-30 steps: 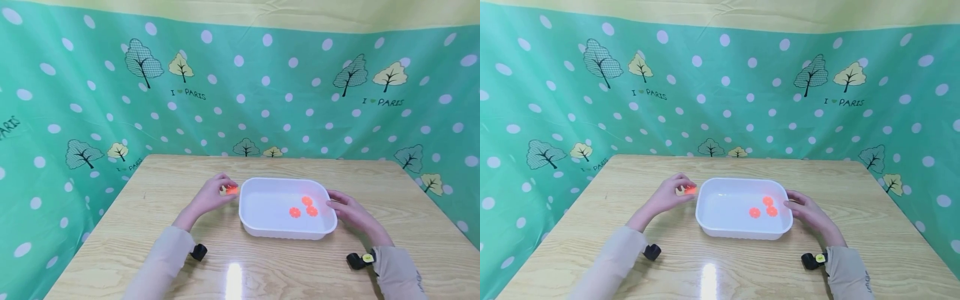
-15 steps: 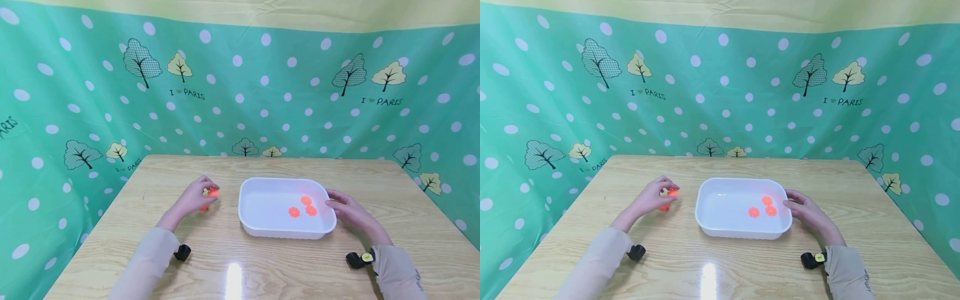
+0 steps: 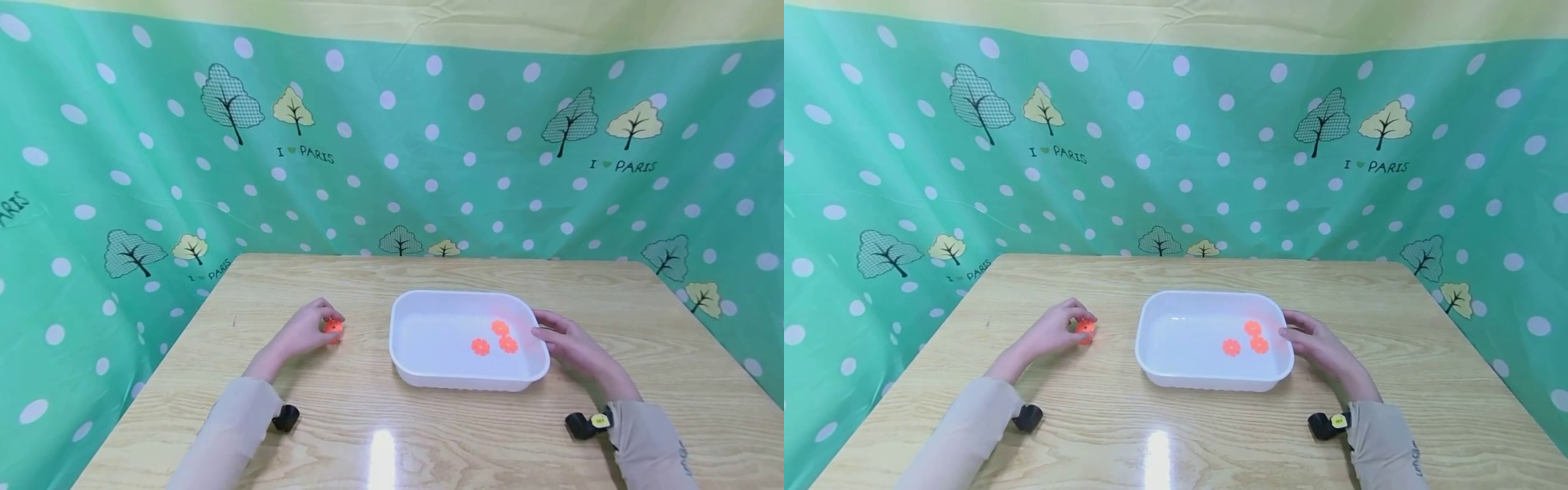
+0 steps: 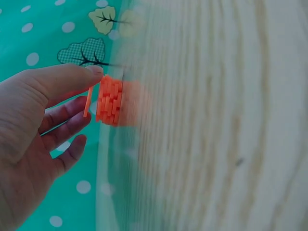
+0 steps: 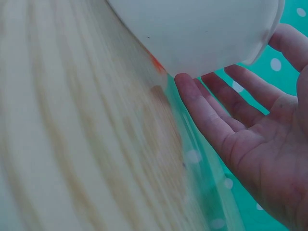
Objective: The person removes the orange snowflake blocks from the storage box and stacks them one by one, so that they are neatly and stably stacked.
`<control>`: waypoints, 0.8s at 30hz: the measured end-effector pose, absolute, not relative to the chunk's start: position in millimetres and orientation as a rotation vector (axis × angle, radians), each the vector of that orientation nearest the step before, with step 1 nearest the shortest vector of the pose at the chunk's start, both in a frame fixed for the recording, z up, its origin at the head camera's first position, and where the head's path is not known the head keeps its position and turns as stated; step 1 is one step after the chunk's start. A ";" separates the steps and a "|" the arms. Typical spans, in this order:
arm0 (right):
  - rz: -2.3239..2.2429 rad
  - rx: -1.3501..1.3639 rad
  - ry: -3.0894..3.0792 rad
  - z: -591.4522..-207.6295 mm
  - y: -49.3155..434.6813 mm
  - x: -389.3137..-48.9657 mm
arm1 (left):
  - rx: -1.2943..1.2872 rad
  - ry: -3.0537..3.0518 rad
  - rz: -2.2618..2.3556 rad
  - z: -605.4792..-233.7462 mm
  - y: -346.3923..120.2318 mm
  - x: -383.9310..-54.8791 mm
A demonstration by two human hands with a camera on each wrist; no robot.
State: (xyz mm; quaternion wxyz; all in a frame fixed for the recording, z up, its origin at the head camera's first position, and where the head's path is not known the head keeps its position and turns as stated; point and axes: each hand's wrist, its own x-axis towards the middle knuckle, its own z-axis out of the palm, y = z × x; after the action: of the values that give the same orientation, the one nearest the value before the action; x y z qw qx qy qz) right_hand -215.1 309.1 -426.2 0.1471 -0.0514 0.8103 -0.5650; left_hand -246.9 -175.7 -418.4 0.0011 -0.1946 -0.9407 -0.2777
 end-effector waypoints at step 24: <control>-1.581 -0.131 2.393 -427.7 307.0 -214.1 | -0.664 -2.982 -0.810 -408.1 -172.0 -242.8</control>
State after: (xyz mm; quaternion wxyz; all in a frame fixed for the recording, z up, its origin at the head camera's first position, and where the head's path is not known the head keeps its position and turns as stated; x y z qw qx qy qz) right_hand -214.1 307.0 -427.7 0.1348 -0.0452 0.8258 -0.5458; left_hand -242.8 -172.0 -408.1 -0.0093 -0.2100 -0.9435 -0.2563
